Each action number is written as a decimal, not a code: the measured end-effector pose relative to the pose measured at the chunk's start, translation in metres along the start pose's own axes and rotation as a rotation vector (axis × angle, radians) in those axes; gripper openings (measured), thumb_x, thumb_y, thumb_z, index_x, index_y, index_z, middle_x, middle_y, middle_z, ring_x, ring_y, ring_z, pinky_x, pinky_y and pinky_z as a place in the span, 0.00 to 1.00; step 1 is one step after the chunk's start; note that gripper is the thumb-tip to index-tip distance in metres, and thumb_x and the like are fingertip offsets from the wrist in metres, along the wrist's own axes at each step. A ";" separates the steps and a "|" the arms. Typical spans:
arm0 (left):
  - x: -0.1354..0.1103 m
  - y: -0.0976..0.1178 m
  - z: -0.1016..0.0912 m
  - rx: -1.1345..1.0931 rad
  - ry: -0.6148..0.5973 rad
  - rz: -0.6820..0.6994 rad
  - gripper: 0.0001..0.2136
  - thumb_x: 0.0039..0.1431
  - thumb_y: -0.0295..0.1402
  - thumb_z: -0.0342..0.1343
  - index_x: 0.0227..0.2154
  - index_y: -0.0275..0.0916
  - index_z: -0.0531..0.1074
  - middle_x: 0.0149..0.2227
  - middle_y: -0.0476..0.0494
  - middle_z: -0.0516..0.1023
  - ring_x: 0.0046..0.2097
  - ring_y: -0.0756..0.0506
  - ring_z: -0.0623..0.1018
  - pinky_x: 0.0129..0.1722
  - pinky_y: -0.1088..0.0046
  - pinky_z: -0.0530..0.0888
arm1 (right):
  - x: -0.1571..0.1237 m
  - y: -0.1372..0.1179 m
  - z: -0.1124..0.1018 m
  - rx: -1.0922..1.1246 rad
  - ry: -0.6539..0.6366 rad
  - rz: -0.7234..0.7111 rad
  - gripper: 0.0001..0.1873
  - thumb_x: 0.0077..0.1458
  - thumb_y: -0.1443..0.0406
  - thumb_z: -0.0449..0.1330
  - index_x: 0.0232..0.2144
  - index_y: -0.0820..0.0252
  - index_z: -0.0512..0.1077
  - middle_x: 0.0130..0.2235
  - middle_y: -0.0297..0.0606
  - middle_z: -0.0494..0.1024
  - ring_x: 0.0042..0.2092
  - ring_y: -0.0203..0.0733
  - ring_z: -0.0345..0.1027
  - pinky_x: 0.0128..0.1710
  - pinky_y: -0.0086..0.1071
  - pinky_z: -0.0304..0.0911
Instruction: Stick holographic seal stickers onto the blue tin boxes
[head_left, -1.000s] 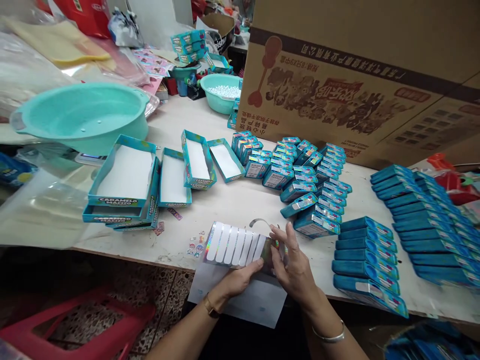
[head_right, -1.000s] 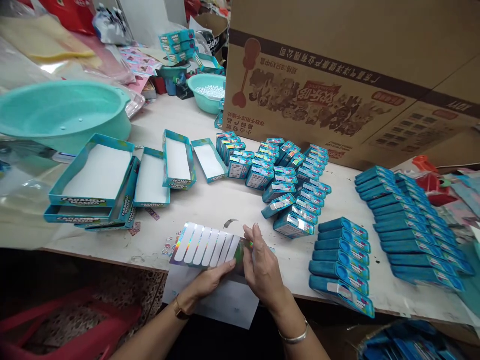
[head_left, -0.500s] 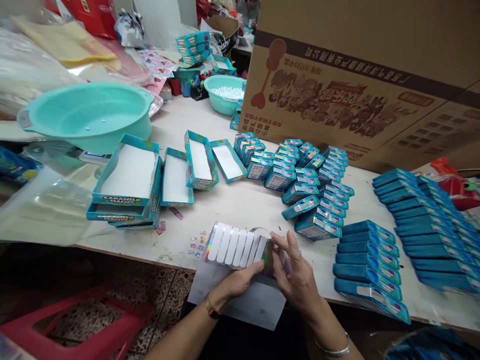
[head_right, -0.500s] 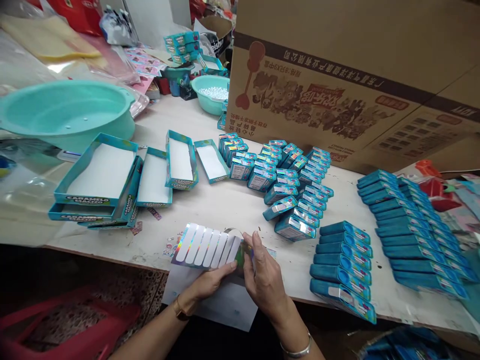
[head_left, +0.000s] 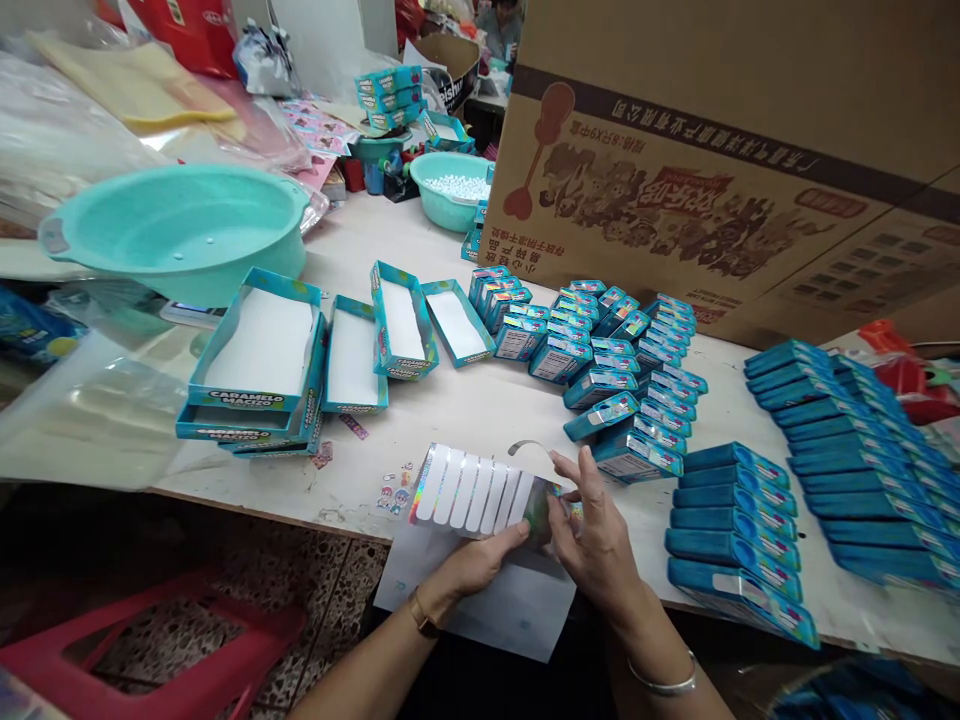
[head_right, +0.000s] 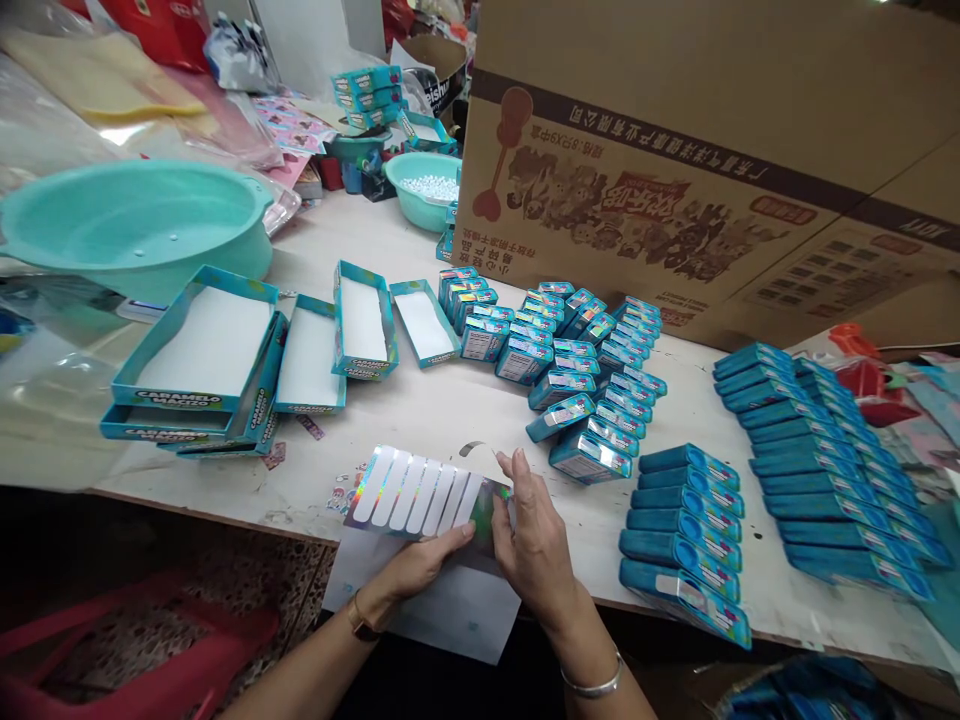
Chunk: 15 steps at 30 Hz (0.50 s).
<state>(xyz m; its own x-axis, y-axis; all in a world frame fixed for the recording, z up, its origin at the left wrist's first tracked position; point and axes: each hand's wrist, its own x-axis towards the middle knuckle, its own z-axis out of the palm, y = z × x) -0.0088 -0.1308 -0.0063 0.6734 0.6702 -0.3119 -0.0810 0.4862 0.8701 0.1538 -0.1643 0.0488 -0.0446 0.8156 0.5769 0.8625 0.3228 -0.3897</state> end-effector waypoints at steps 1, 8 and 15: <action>0.000 0.000 0.000 0.000 0.005 -0.003 0.34 0.56 0.49 0.59 0.64 0.44 0.63 0.71 0.45 0.55 0.73 0.35 0.48 0.72 0.54 0.38 | 0.001 0.001 0.000 -0.023 -0.009 -0.005 0.43 0.62 0.74 0.55 0.72 0.60 0.38 0.55 0.56 0.77 0.52 0.51 0.75 0.43 0.45 0.78; 0.000 -0.002 0.000 0.010 -0.034 -0.032 0.32 0.58 0.49 0.57 0.63 0.41 0.66 0.68 0.43 0.63 0.72 0.35 0.53 0.72 0.54 0.41 | -0.002 0.001 0.000 -0.117 -0.005 -0.102 0.43 0.63 0.75 0.55 0.72 0.63 0.38 0.54 0.57 0.77 0.49 0.50 0.78 0.43 0.43 0.78; 0.002 -0.009 -0.003 0.022 -0.005 -0.006 0.36 0.57 0.49 0.58 0.67 0.42 0.59 0.72 0.45 0.52 0.73 0.38 0.49 0.72 0.60 0.41 | -0.006 -0.001 -0.003 -0.093 -0.008 -0.097 0.42 0.63 0.75 0.54 0.72 0.63 0.38 0.53 0.57 0.78 0.44 0.48 0.78 0.40 0.42 0.78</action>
<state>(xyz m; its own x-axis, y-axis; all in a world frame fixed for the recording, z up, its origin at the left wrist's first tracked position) -0.0084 -0.1323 -0.0158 0.6779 0.6640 -0.3155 -0.0605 0.4781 0.8762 0.1549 -0.1704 0.0476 -0.1341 0.7865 0.6028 0.8971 0.3548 -0.2633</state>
